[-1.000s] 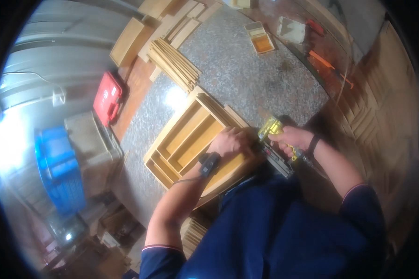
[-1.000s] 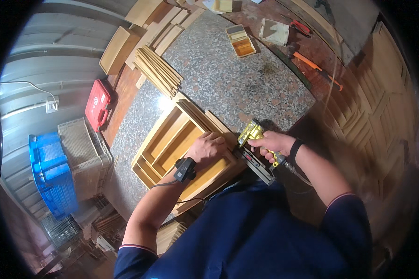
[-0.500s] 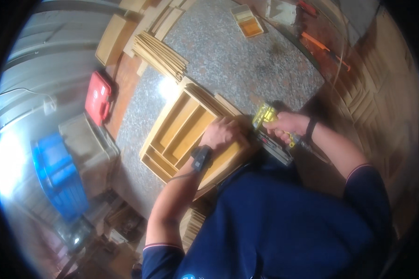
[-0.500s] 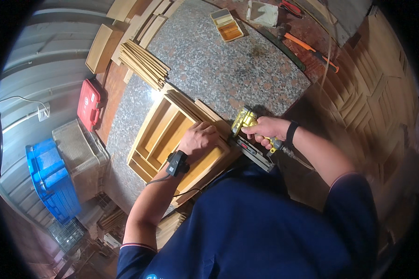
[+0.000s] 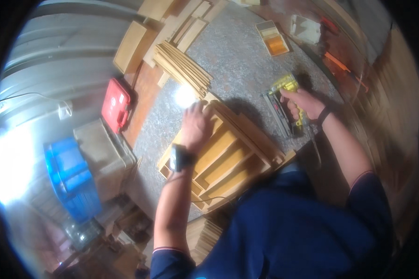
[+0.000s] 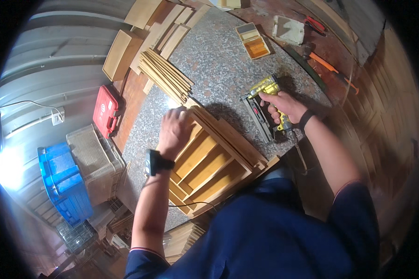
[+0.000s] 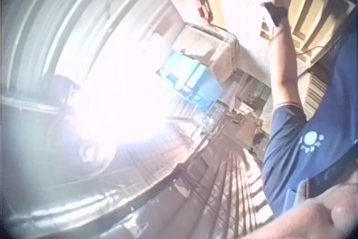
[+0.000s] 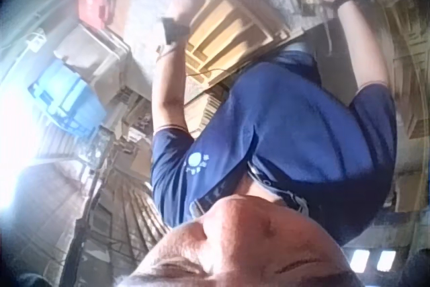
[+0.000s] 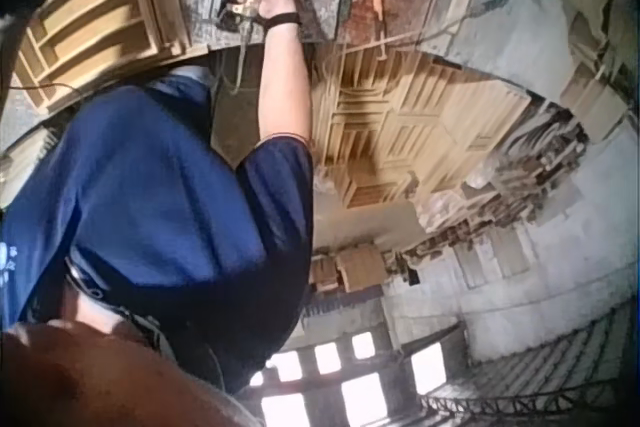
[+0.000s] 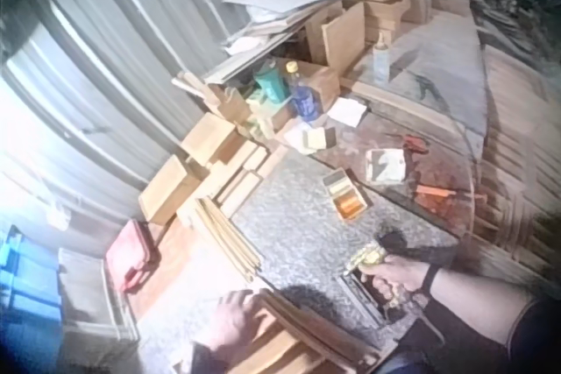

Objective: Assembling a wooden tray organizer by inserting dividers and securing them with a pneumatic nail gun.

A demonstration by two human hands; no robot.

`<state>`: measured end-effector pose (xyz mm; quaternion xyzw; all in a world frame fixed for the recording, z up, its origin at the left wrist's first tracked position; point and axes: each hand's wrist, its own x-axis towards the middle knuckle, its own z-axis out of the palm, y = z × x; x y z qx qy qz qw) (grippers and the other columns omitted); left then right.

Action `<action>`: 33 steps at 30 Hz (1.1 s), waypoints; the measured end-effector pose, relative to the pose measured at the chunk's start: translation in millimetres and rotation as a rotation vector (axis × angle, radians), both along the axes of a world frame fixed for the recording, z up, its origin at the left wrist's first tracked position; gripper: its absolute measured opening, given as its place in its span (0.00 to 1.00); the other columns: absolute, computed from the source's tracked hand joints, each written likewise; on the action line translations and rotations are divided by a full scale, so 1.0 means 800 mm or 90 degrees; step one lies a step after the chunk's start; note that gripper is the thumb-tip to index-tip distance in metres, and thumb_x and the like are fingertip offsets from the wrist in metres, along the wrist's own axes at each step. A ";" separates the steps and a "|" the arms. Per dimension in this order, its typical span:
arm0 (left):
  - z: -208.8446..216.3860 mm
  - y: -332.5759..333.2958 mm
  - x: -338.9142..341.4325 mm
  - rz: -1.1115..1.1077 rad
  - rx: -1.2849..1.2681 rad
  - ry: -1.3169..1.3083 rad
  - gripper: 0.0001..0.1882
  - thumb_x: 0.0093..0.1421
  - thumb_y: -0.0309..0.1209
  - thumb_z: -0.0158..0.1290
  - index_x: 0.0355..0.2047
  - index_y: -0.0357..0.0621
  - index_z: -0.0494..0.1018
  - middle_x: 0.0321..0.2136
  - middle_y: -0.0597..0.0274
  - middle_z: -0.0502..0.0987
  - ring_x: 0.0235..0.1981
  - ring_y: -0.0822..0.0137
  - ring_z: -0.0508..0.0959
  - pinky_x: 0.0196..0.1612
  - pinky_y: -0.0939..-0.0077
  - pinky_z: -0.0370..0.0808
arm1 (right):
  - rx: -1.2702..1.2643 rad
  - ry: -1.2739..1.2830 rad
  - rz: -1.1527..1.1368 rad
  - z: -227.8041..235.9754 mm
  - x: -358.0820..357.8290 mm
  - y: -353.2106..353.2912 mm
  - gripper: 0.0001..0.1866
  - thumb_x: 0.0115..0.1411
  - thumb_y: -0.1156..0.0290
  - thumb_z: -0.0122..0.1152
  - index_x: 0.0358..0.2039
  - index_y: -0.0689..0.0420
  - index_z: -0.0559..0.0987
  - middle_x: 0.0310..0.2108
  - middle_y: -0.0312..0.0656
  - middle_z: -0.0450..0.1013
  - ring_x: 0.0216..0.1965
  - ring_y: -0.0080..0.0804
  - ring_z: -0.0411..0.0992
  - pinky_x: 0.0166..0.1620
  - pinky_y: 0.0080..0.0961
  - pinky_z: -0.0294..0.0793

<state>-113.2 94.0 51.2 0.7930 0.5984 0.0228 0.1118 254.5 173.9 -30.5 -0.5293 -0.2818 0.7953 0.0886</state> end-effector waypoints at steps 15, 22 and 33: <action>-0.029 0.058 -0.055 0.066 -0.223 -0.114 0.12 0.59 0.28 0.61 0.44 0.46 0.84 0.38 0.53 0.83 0.41 0.47 0.83 0.45 0.56 0.81 | -0.124 0.127 0.187 -0.012 -0.192 0.065 0.23 0.72 0.45 0.61 0.39 0.54 0.74 0.17 0.28 0.59 0.15 0.20 0.58 0.20 0.24 0.62; -0.054 0.049 -0.064 0.063 -0.174 -0.161 0.12 0.59 0.27 0.61 0.43 0.44 0.84 0.37 0.51 0.83 0.40 0.46 0.84 0.45 0.56 0.81 | -0.135 0.127 0.234 -0.011 -0.194 0.075 0.22 0.72 0.45 0.60 0.39 0.52 0.74 0.17 0.27 0.58 0.15 0.18 0.58 0.20 0.23 0.62; -0.055 0.052 -0.057 0.064 -0.201 -0.153 0.12 0.61 0.28 0.59 0.45 0.44 0.84 0.39 0.48 0.84 0.42 0.46 0.85 0.46 0.56 0.82 | -0.125 0.106 0.259 -0.012 -0.191 0.080 0.24 0.72 0.44 0.61 0.39 0.55 0.74 0.17 0.26 0.58 0.15 0.19 0.58 0.20 0.23 0.62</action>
